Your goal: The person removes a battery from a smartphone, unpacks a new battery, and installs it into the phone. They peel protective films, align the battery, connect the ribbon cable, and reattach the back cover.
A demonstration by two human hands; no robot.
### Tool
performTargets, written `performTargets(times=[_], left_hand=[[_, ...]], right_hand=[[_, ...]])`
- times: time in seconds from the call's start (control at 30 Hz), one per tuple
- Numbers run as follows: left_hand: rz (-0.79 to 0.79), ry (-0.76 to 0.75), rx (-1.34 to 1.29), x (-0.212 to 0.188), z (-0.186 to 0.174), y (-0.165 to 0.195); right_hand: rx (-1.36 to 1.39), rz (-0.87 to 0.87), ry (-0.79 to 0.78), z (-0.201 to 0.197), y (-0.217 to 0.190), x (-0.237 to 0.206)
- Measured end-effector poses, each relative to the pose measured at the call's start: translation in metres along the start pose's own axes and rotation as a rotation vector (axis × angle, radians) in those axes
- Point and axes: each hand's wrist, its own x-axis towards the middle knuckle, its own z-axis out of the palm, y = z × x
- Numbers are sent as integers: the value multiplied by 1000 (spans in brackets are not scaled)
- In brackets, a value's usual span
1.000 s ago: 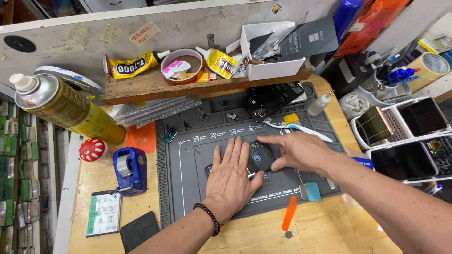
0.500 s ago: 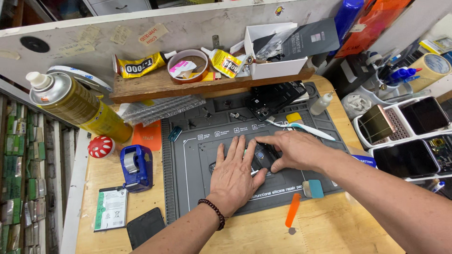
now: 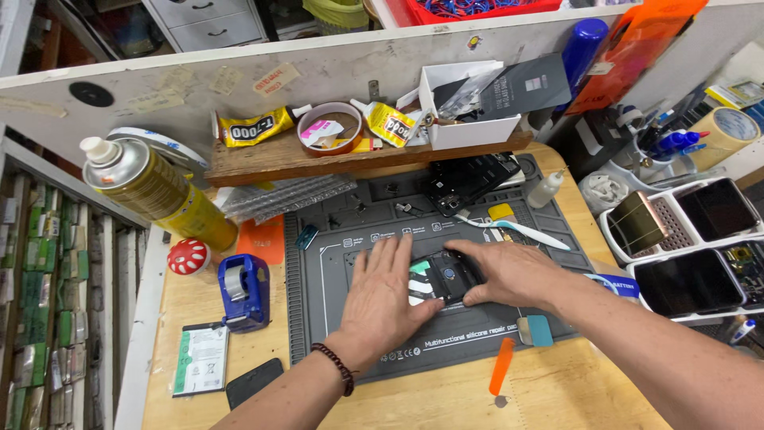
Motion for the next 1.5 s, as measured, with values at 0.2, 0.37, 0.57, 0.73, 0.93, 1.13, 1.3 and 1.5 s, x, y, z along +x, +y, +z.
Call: performTargets(times=[0.2,0.37,0.57,0.73,0.93,1.13,1.3,1.5], left_hand=[[-94,-110,-2,-18,-37,-38],[-72,-109,-18,-16,-32,-50],[-101,-132,7,-9,-30,-56],[-162,-155,31,-4,-37,-55],[-144,-143,-15,-7,-40,-59],[-135,-157,-76,-6,-42,-71],[-137,-218,-62,-5,-50,-67],[-205,-247,17,-5,-53,-52]], right_hand=[[-34,125,56,5,-26,-10],[-12,-200,359,21,-65,5],[-22,-186,285,26,-87,20],[-45,-208,269,19,-89,27],[-14,-237,341,21,-90,34],[29,-162,239,29,-90,30],[80,-192,290,20,-89,28],[-46,-113,208,14,-87,22]])
